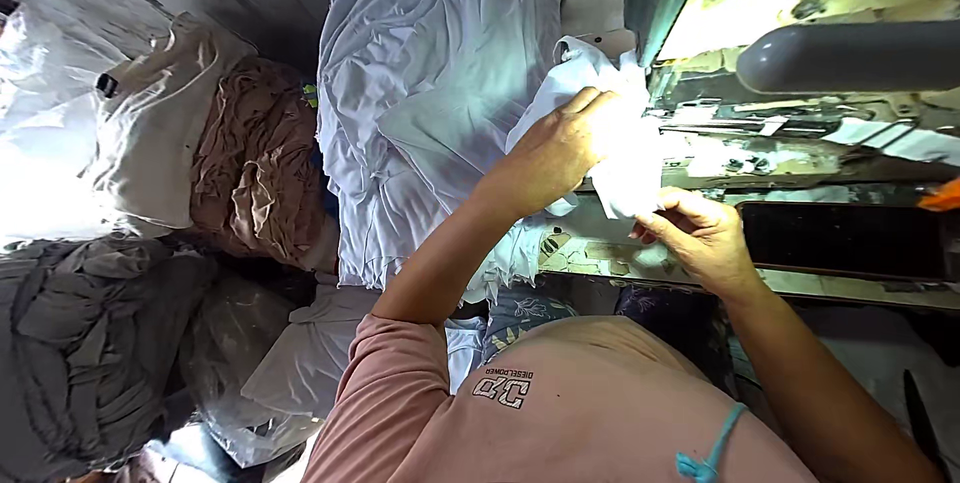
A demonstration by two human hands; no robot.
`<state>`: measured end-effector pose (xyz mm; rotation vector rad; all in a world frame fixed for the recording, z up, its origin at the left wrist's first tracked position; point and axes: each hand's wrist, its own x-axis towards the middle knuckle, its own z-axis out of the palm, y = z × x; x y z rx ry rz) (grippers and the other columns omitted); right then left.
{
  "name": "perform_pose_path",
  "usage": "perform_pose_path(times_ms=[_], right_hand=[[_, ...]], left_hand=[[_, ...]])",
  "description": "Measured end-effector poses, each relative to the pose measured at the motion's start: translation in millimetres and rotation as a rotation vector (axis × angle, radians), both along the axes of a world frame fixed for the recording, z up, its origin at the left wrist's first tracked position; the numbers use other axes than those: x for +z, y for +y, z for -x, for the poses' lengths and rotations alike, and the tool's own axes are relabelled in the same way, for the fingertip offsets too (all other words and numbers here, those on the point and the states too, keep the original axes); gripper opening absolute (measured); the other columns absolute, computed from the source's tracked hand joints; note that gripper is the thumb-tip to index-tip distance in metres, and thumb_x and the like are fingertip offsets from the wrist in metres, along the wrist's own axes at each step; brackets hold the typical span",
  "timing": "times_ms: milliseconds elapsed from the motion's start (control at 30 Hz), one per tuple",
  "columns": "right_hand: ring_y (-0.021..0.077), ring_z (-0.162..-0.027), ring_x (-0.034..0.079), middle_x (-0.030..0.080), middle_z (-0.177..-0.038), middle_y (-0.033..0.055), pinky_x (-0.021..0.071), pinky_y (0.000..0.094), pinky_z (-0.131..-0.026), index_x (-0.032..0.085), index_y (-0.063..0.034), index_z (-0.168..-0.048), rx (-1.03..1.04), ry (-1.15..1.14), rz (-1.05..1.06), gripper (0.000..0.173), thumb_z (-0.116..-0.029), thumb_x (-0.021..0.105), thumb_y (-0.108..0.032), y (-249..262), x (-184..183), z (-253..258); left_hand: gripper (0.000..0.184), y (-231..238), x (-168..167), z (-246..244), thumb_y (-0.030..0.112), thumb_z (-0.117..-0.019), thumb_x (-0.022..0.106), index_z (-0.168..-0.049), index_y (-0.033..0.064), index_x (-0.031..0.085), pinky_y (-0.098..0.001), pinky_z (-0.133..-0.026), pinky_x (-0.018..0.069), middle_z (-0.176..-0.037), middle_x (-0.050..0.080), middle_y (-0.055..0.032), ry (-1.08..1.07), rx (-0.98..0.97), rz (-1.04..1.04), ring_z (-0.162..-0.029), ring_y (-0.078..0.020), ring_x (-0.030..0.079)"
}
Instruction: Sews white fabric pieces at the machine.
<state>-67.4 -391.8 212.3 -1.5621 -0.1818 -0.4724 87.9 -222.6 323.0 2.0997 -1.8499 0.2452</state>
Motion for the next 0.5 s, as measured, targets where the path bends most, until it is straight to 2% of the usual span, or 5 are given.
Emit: perform_pose_path(times_ms=[167, 267, 367, 433, 500], right_hand=[[0.0023, -0.071, 0.068, 0.07, -0.089, -0.0055, 0.0612, 0.0209, -0.065, 0.069, -0.0048, -0.098, -0.042, -0.045, 0.046, 0.008, -0.0985, 0.062, -0.005, -5.6, 11.7, -13.6], [0.0032, -0.07, 0.069, 0.07, -0.084, -0.0076, 0.0619, 0.0224, -0.065, 0.068, -0.0081, -0.098, -0.015, -0.068, 0.05, 0.009, -0.1007, 0.06, -0.006, -10.2, 18.8, -21.1], [0.0032, -0.069, 0.069, 0.07, -0.082, -0.0072, 0.0613, 0.0213, -0.064, 0.067, -0.0084, -0.098, 0.004, -0.082, 0.059, 0.008, -0.1007, 0.06, -0.006, -12.3, 23.8, -25.3], [0.0028, -0.069, 0.068, 0.07, -0.083, -0.0061, 0.0605, 0.02, -0.064, 0.066, -0.0071, -0.098, 0.007, -0.086, 0.064, 0.006, -0.1009, 0.061, -0.007, -12.3, 25.6, -27.2], [0.0039, -0.069, 0.067, 0.069, -0.084, -0.0025, 0.0603, 0.0208, -0.063, 0.067, -0.0034, -0.098, 0.018, -0.093, 0.069, 0.006, -0.1006, 0.062, -0.007, -12.2, 25.7, -27.4]], left_hand=[[0.033, -13.0, -11.7, -2.9, -0.009, -0.0872, 0.06, -0.115, 0.0005, 0.075, -0.0422, -0.102, 0.0508, -0.13, 0.063, -0.0265, -0.124, 0.285, 0.229, -0.124, -0.0409, 0.059], [0.035, -16.1, -17.1, 1.1, -0.01, -0.087, 0.06, -0.117, -0.0007, 0.074, -0.0404, -0.107, 0.0477, -0.128, 0.064, -0.0288, -0.239, 0.335, 0.396, -0.124, -0.0425, 0.06], [0.047, -10.8, -12.4, 17.7, -0.011, -0.0816, 0.06, -0.126, -0.0007, 0.071, -0.0395, -0.113, 0.0422, -0.136, 0.058, -0.0309, -0.232, 0.331, 0.322, -0.129, -0.0436, 0.054], [0.048, -3.5, -2.9, 34.5, -0.002, -0.081, 0.065, -0.129, -0.0009, 0.069, -0.0429, -0.115, 0.0392, -0.144, 0.051, -0.0327, -0.18, 0.297, 0.183, -0.136, -0.0456, 0.048], [0.039, 5.3, 6.5, 49.6, 0.014, -0.0828, 0.071, -0.119, 0.0001, 0.071, -0.0475, -0.117, 0.0383, -0.147, 0.046, -0.0337, -0.046, 0.203, 0.091, -0.142, -0.0457, 0.042]])
